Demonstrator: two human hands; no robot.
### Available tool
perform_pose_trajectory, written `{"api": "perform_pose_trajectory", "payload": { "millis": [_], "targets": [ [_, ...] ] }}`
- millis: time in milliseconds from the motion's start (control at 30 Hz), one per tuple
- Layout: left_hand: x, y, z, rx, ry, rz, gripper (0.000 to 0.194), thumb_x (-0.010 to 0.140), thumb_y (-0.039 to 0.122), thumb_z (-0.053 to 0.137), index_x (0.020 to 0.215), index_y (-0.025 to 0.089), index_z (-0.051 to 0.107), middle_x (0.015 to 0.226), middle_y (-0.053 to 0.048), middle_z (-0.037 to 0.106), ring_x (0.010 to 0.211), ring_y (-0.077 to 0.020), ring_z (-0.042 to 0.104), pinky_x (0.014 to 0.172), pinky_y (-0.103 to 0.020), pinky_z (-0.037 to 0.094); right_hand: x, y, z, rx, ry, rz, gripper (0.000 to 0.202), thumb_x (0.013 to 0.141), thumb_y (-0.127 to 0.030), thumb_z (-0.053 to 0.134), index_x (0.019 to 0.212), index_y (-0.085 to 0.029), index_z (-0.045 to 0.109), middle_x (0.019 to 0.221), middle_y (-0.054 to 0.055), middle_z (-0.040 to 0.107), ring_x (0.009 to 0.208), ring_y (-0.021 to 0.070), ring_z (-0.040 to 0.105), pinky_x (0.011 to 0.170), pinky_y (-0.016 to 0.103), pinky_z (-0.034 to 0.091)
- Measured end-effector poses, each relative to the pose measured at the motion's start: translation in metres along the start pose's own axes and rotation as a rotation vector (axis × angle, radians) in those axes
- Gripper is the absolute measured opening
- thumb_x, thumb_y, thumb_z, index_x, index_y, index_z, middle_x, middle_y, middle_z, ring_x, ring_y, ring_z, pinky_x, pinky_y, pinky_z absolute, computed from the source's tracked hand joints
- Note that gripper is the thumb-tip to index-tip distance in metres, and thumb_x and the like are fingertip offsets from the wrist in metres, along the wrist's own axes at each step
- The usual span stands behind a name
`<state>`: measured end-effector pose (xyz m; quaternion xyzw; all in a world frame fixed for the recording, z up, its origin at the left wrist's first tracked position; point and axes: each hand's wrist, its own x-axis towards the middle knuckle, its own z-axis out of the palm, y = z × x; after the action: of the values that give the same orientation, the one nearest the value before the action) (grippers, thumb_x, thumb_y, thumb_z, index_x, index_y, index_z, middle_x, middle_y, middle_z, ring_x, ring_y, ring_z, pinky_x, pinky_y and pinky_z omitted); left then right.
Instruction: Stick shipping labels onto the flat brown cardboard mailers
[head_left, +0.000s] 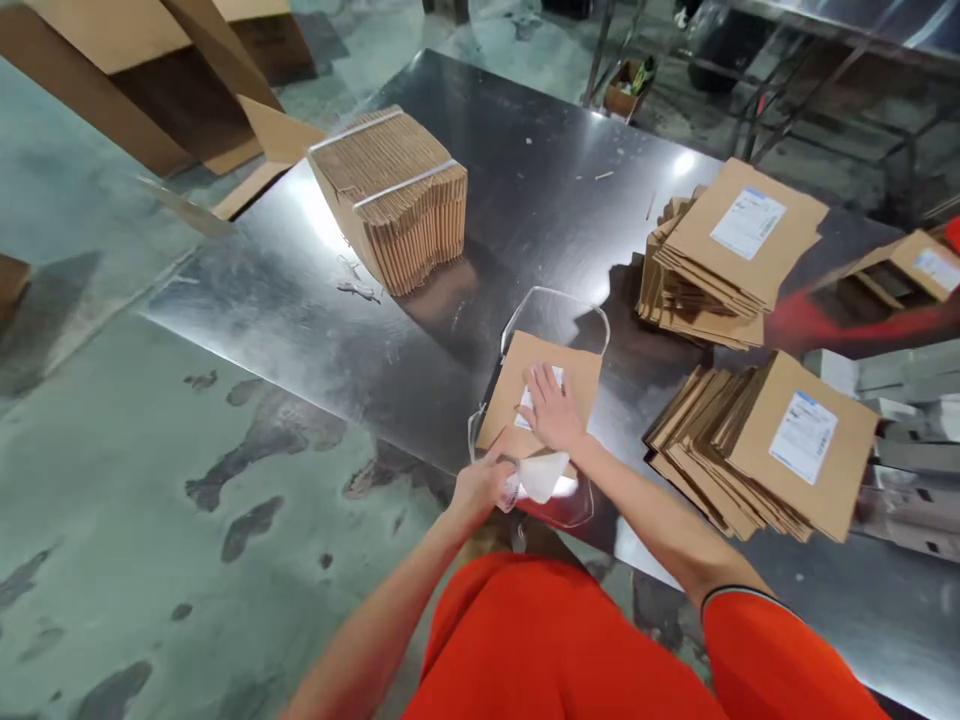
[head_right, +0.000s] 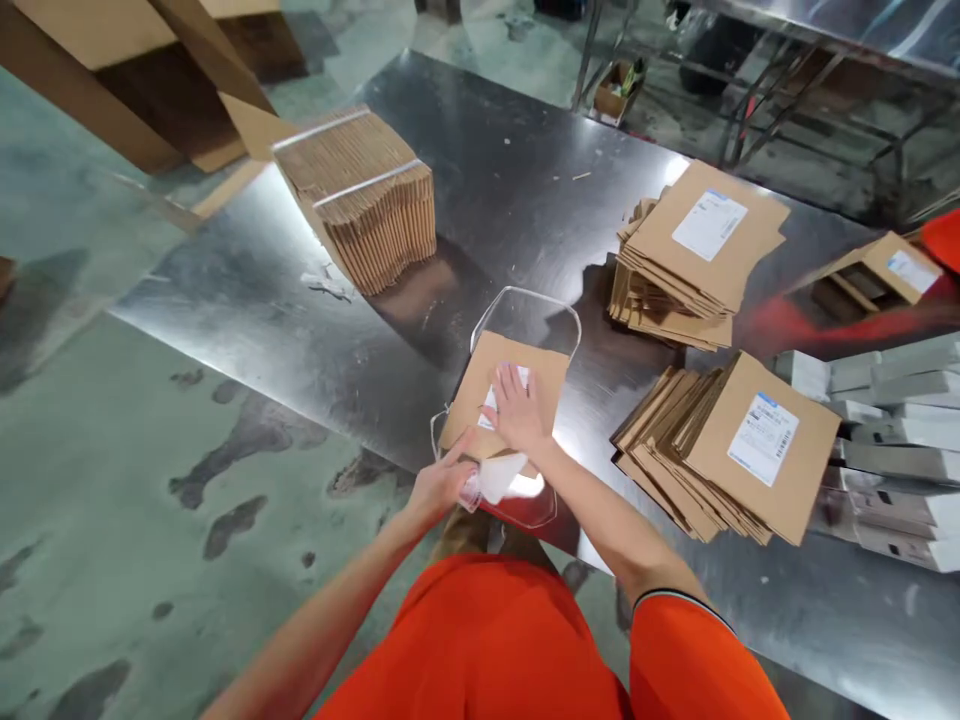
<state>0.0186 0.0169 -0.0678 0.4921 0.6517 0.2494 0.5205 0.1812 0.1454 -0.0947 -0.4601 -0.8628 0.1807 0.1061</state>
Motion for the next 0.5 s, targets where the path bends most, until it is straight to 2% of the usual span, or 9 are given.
{"api": "perform_pose_trajectory", "payload": {
  "millis": [67,100,133,200,267,300,333,400,500],
  "targets": [
    [0.009,0.0,-0.001,0.119,-0.023,0.057,0.016,0.078,0.013,0.062,0.064,0.021,0.065,0.137,-0.007,0.062,0.083,-0.0214,0.069,0.08,-0.029,0.048,-0.012,-0.002,0.001,0.025,-0.1,-0.209,0.052,0.097,-0.037,0.047,0.146,-0.023,0.04,0.155,0.009,0.04,0.147,0.0307,0.026,0.12,0.06,0.009],
    [0.01,-0.001,0.0,0.164,-0.032,0.089,0.017,0.079,0.014,0.061,0.064,0.021,0.065,0.139,-0.006,0.061,0.082,-0.0205,0.069,0.078,-0.029,0.048,-0.017,0.001,-0.001,0.025,-0.124,-0.251,0.05,0.097,-0.037,0.047,0.145,-0.027,0.041,0.154,0.007,0.041,0.147,0.0295,0.026,0.12,0.059,0.008],
    [0.01,-0.003,0.001,0.186,-0.039,0.11,0.017,0.08,0.015,0.06,0.065,0.022,0.066,0.141,-0.005,0.06,0.081,-0.0203,0.069,0.078,-0.029,0.048,-0.021,0.007,-0.006,0.011,-0.105,-0.206,0.049,0.096,-0.037,0.048,0.144,-0.028,0.043,0.154,0.007,0.042,0.147,0.03,0.026,0.12,0.06,0.007],
    [0.009,-0.007,0.003,0.197,-0.055,0.147,0.019,0.082,0.021,0.059,0.066,0.022,0.067,0.143,-0.005,0.057,0.085,-0.0215,0.069,0.082,-0.03,0.049,-0.028,0.025,-0.019,-0.028,0.032,0.101,0.051,0.095,-0.039,0.049,0.142,-0.022,0.045,0.151,0.014,0.043,0.144,0.0347,0.028,0.116,0.063,0.014],
    [0.01,-0.01,0.005,0.105,-0.077,0.174,0.021,0.084,0.027,0.057,0.068,0.021,0.069,0.144,-0.006,0.056,0.104,-0.0256,0.067,0.093,-0.033,0.047,-0.038,0.041,-0.031,0.01,0.157,0.476,0.053,0.093,-0.044,0.049,0.135,-0.012,0.048,0.14,0.022,0.051,0.133,0.0373,0.041,0.108,0.059,0.032],
    [0.011,-0.01,0.006,0.029,-0.085,0.184,0.023,0.085,0.029,0.056,0.07,0.021,0.071,0.143,-0.007,0.058,0.114,-0.0273,0.063,0.099,-0.034,0.045,-0.043,0.045,-0.034,0.071,0.165,0.609,0.052,0.092,-0.046,0.049,0.13,-0.011,0.05,0.13,0.023,0.056,0.124,0.036,0.05,0.101,0.054,0.04],
    [0.012,-0.01,0.006,-0.058,-0.091,0.186,0.024,0.085,0.032,0.055,0.072,0.02,0.072,0.14,-0.009,0.06,0.121,-0.0285,0.059,0.103,-0.036,0.043,-0.049,0.046,-0.035,0.148,0.147,0.692,0.049,0.091,-0.047,0.048,0.124,-0.011,0.053,0.12,0.021,0.06,0.112,0.0332,0.056,0.093,0.048,0.045],
    [0.013,-0.007,0.007,-0.223,-0.085,0.14,0.027,0.083,0.038,0.058,0.078,0.017,0.075,0.128,-0.012,0.067,0.124,-0.0302,0.057,0.104,-0.038,0.044,-0.061,0.04,-0.033,0.285,0.105,0.747,0.041,0.09,-0.048,0.048,0.113,-0.015,0.055,0.106,0.015,0.063,0.095,0.0279,0.06,0.083,0.041,0.049],
    [0.009,0.003,0.007,-0.37,-0.056,-0.037,0.036,0.073,0.048,0.069,0.086,0.015,0.076,0.105,-0.011,0.076,0.106,-0.0303,0.067,0.093,-0.039,0.052,-0.071,0.022,-0.031,0.407,0.185,0.752,0.033,0.086,-0.044,0.051,0.107,-0.018,0.055,0.103,0.011,0.062,0.09,0.0247,0.059,0.081,0.038,0.048]
  ]
}}
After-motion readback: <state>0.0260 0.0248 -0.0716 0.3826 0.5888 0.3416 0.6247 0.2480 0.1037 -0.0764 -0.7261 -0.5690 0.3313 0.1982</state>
